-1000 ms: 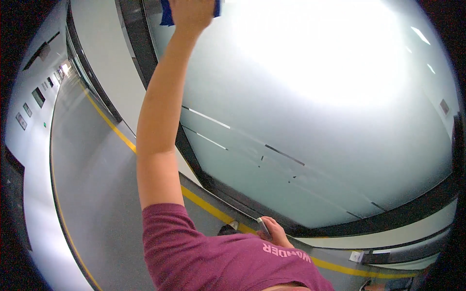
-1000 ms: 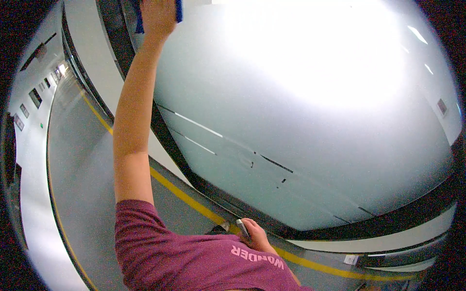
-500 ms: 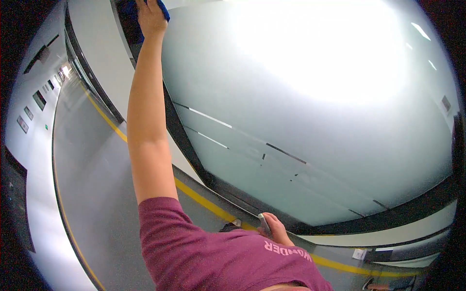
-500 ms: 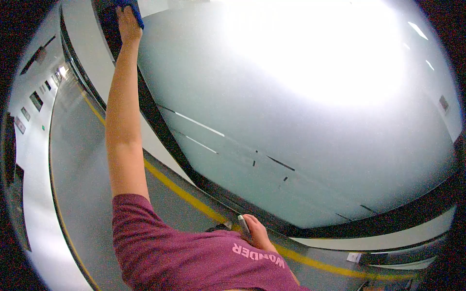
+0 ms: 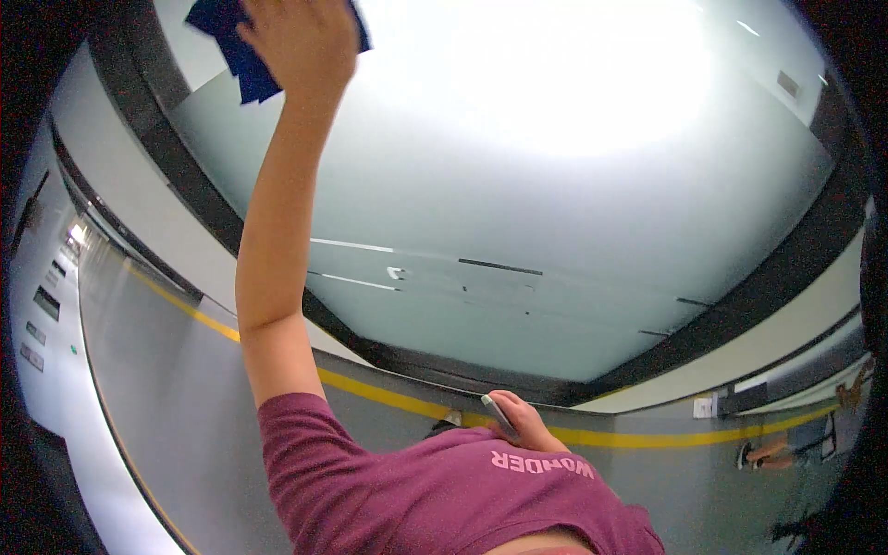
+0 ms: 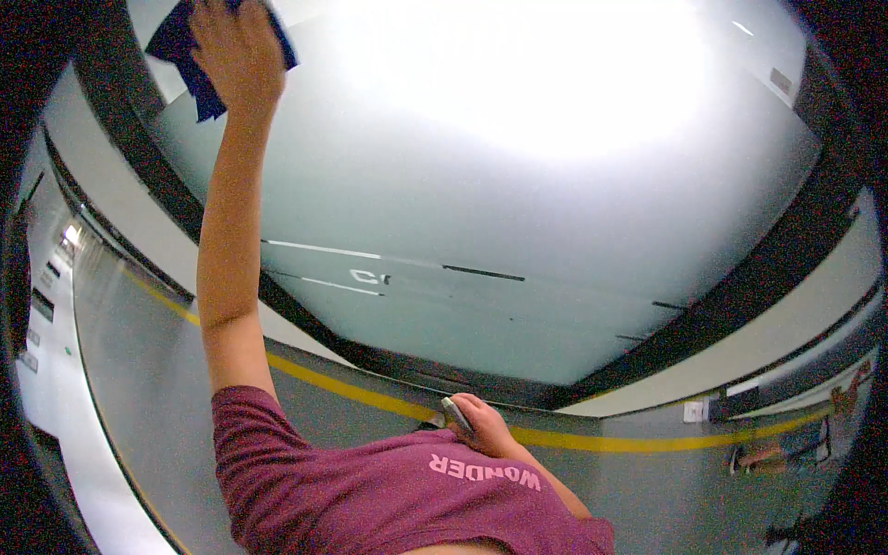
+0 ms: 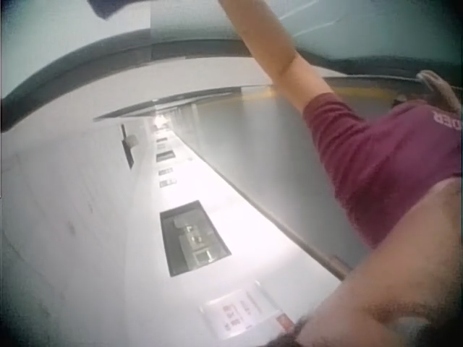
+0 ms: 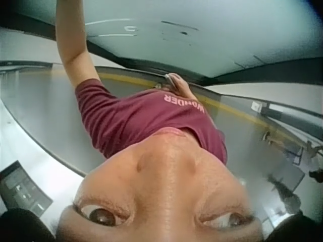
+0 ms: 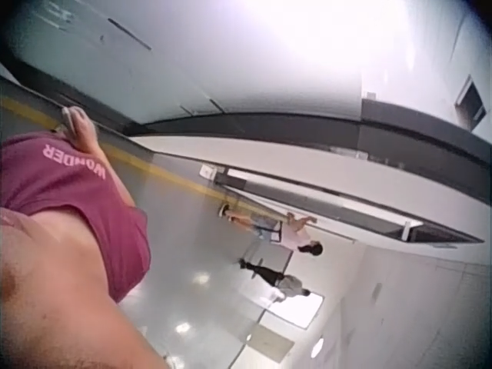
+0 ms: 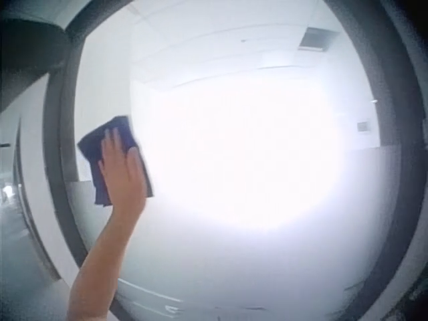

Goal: Cleaning a glass partition using a spray bottle and a cloth.

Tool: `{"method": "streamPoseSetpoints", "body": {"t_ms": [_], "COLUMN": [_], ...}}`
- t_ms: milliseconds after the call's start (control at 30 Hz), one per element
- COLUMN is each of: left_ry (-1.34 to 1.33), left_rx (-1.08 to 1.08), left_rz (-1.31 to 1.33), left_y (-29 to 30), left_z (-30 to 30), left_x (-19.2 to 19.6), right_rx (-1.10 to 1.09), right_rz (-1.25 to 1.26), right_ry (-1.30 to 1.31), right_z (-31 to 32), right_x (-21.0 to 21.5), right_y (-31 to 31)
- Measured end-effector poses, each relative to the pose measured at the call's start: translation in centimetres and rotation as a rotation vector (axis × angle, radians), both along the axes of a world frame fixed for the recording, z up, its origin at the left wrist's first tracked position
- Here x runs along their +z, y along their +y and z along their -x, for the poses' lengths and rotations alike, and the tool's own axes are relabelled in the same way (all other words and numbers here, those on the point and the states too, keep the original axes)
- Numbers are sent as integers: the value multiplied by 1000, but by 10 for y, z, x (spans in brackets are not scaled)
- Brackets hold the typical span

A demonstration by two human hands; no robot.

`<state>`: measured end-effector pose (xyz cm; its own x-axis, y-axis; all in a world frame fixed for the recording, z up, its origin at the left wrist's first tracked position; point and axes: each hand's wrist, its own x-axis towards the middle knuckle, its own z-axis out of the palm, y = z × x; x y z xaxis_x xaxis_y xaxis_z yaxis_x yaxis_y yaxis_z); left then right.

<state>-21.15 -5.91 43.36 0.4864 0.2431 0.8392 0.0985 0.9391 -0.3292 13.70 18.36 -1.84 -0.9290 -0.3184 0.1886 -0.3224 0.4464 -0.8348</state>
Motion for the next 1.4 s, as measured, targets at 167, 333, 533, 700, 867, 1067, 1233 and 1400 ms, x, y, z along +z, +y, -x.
{"method": "streamPoseSetpoints", "body": {"t_ms": [167, 333, 533, 700, 867, 1067, 1233, 1400], "left_ry": [-331, -356, -334, -295, -234, -319, -291, -463], "left_rx": [-169, -317, -639, -593, -507, -496, -442, -373], "left_rz": [-32, 88, 330, 421, 391, 599, 589, 565], "left_y": [150, 243, 347, 439, 450, 400, 317, 210], "left_z": [-106, -152, -195, -210, -214, -199, -170, -156], "left_x": [-1, -1, -9, -43, -68, -83, -95, -85], "right_rx": [-167, -307, -390, -431, -475, -417, -274, -95], "right_rz": [21, 16, -6, 17, 13, -5, -38, -48], "right_ry": [18, 51, 46, 56, 35, 45, 25, -24], "right_z": [-30, -56, -80, -86, -88, -75, -53, -42], "right_x": [4, -7, -16, -17, -14, -10, -9, 9], "right_y": [19, 35, 42, 45, 43, 35, 19, 3]}}
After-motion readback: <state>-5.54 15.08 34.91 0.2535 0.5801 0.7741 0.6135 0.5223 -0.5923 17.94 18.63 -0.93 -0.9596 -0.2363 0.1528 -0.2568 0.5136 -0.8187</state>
